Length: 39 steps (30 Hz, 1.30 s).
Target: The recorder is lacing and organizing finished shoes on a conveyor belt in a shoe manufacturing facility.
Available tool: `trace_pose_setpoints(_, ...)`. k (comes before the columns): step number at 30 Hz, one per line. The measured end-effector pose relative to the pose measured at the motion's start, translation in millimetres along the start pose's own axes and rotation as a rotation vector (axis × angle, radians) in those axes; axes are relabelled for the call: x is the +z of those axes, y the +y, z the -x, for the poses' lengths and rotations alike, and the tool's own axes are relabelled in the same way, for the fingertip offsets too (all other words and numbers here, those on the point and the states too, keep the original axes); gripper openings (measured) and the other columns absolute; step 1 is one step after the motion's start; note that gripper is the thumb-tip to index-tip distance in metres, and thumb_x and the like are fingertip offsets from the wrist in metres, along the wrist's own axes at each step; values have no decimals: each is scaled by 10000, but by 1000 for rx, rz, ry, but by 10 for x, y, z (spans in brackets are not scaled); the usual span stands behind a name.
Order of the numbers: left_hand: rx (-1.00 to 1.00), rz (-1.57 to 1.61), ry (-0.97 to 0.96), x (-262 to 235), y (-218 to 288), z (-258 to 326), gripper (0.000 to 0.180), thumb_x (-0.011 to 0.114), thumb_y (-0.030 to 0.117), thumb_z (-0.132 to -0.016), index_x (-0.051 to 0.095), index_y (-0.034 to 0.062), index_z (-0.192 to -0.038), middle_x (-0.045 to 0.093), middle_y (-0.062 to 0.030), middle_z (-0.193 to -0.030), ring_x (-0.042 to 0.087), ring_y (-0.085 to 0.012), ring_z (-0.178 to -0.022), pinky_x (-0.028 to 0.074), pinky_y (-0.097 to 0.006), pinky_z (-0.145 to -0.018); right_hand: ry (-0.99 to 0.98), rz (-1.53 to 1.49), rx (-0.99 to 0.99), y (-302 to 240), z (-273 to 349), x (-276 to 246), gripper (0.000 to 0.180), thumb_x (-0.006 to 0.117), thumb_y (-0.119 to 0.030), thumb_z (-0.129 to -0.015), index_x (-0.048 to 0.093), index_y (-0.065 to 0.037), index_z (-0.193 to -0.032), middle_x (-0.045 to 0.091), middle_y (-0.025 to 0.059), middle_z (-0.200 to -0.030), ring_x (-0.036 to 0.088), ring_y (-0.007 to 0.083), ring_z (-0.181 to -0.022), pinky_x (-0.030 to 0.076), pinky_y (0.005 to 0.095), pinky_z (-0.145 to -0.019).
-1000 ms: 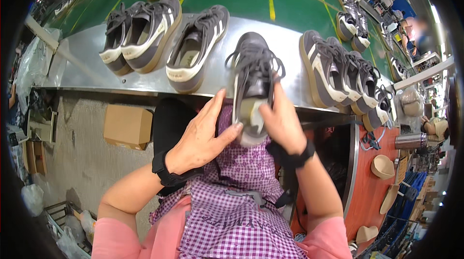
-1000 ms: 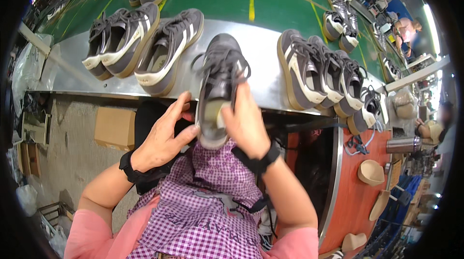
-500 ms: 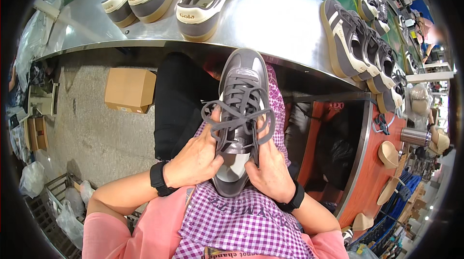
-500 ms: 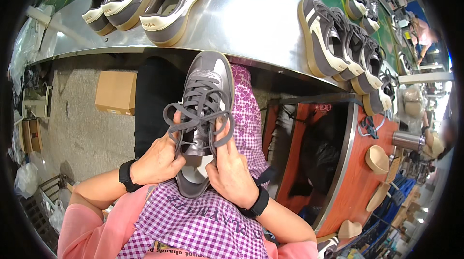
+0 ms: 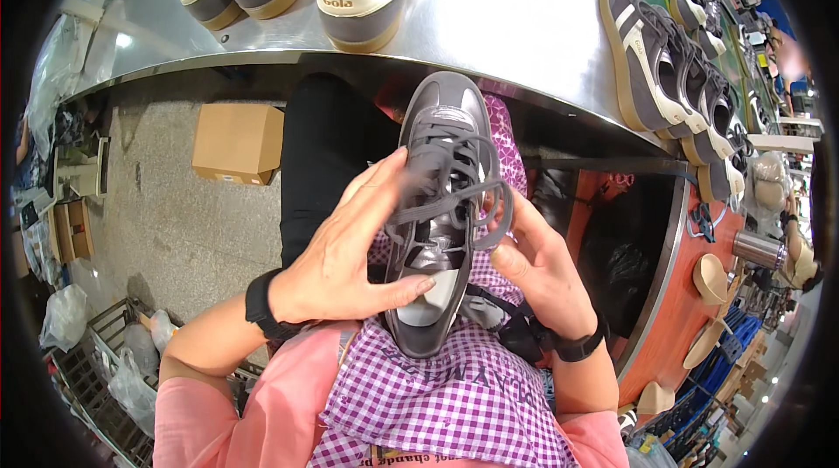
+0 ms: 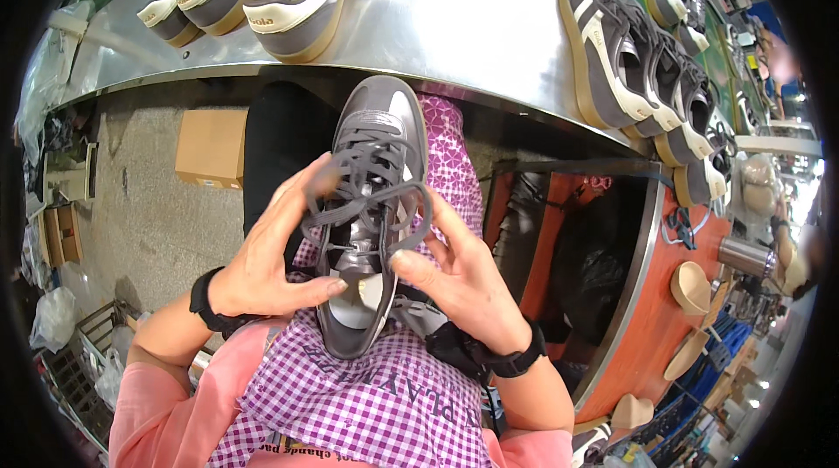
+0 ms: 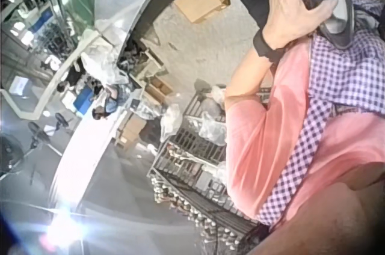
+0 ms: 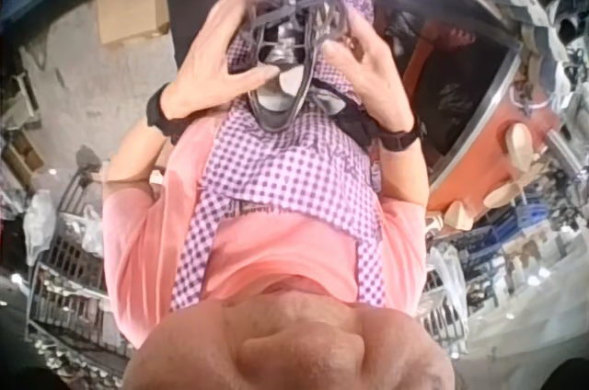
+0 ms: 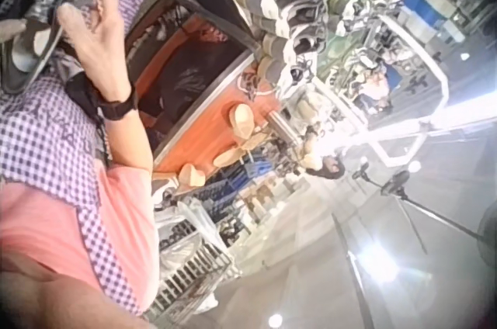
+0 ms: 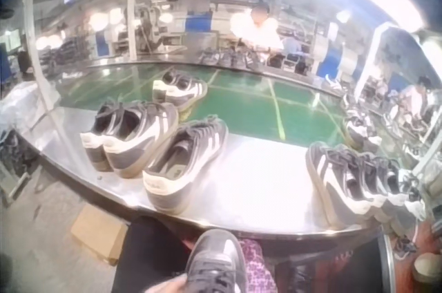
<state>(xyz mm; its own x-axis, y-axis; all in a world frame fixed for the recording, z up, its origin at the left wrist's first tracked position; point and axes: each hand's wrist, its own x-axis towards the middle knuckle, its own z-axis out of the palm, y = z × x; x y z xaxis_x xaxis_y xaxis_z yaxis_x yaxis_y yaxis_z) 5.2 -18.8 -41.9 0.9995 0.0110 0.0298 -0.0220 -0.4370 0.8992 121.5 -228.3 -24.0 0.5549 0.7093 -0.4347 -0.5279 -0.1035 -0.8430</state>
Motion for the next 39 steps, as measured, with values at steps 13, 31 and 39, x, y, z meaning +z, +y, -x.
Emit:
trace_pose_setpoints(13, 53, -175, 232, -307, -47, -450, 181, 647, 45, -873, 670, 20, -1050, 613, -86, -840, 602, -192, -719, 474, -281, -650, 417, 834, -240, -69, -293, -341, 128, 669, -114, -887, 676, -8, -958, 636, 60, -756, 652, 171, -661, 520, 292, -609)
trace_pose_setpoints(31, 240, -672, 2, -277, -24, -781, 195, 707, 104, -745, 561, 15, -839, 509, -107, -814, 555, -298, -773, 471, -396, -631, 24, 1322, -618, -375, -774, 32, 99, 680, -60, -756, 626, -31, -833, 558, 122, -774, 602, 306, -708, 490, 400, -646)
trace_pose_setpoints(39, 208, -552, -84, -300, 83, -727, 233, 734, 132, -710, 582, 19, -847, 528, -102, -842, 573, -290, -812, 488, -388, -664, -41, 1338, -694, -445, -672, 115, 217, 721, -50, -708, 640, -1, -904, 576, 118, -806, 595, 291, -733, 484, 380, -640)
